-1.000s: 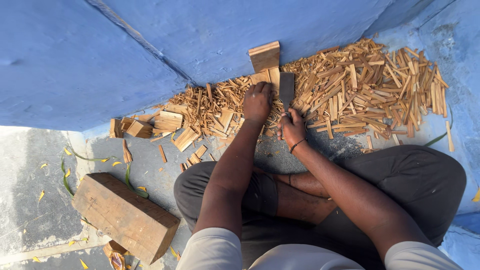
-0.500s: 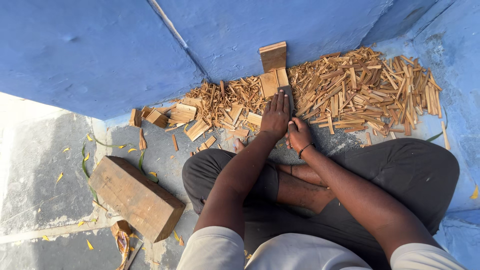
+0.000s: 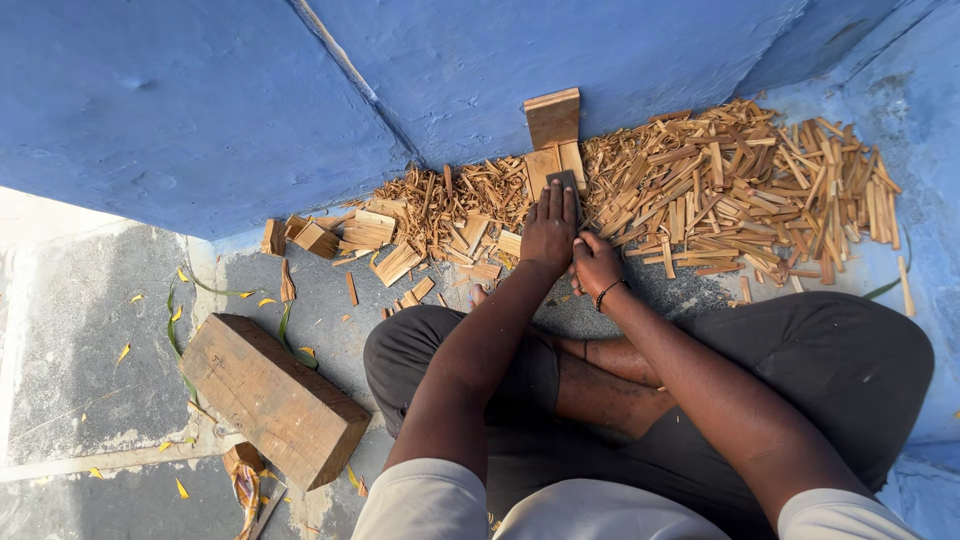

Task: The person sits on the floor and uses a chisel to carve a small wooden block. They repeatedly scrape the surface of the wood to remove shavings, occasionally pausing to clear debris from the work area.

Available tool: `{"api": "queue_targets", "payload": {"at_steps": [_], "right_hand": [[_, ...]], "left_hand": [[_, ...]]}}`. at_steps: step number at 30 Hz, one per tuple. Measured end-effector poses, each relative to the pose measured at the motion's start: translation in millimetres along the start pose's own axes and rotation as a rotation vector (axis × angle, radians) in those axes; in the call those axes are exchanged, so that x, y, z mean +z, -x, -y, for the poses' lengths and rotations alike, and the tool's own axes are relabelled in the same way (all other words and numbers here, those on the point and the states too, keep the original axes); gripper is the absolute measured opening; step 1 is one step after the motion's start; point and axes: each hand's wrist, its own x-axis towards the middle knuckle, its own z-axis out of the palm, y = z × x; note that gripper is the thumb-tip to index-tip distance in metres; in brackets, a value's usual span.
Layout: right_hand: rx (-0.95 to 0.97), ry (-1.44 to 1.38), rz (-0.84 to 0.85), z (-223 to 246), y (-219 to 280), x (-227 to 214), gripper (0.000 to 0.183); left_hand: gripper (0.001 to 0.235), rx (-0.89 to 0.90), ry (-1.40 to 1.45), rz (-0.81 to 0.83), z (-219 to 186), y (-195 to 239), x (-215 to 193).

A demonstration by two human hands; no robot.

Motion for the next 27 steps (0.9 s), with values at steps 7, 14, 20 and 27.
{"api": "queue_targets", "payload": {"at_steps": [7, 14, 20, 27], "right_hand": [[0.017, 0.002, 0.000, 10.6, -13.4, -3.8, 0.031], [0.041, -0.034, 0.012, 14.9, -22.1, -2.5, 0.033], [0.004, 0.018, -0.001, 15.1, -13.4, -4.7, 0.036], [-0.004, 0.072, 0.011, -8.6, -53.7, -10.4, 0.044]], "left_hand": [[0.090, -0.014, -0.018, 0.048, 1.9, -17.6, 1.9], [0.081, 0.017, -0.082, -0.003, 10.6, -38.3, 19.0], [0.081, 0.018, 0.017, -0.021, 2.3, -16.8, 4.8], [0.081, 0.087, 0.051, -0.163, 14.7, -28.6, 15.9]]}}
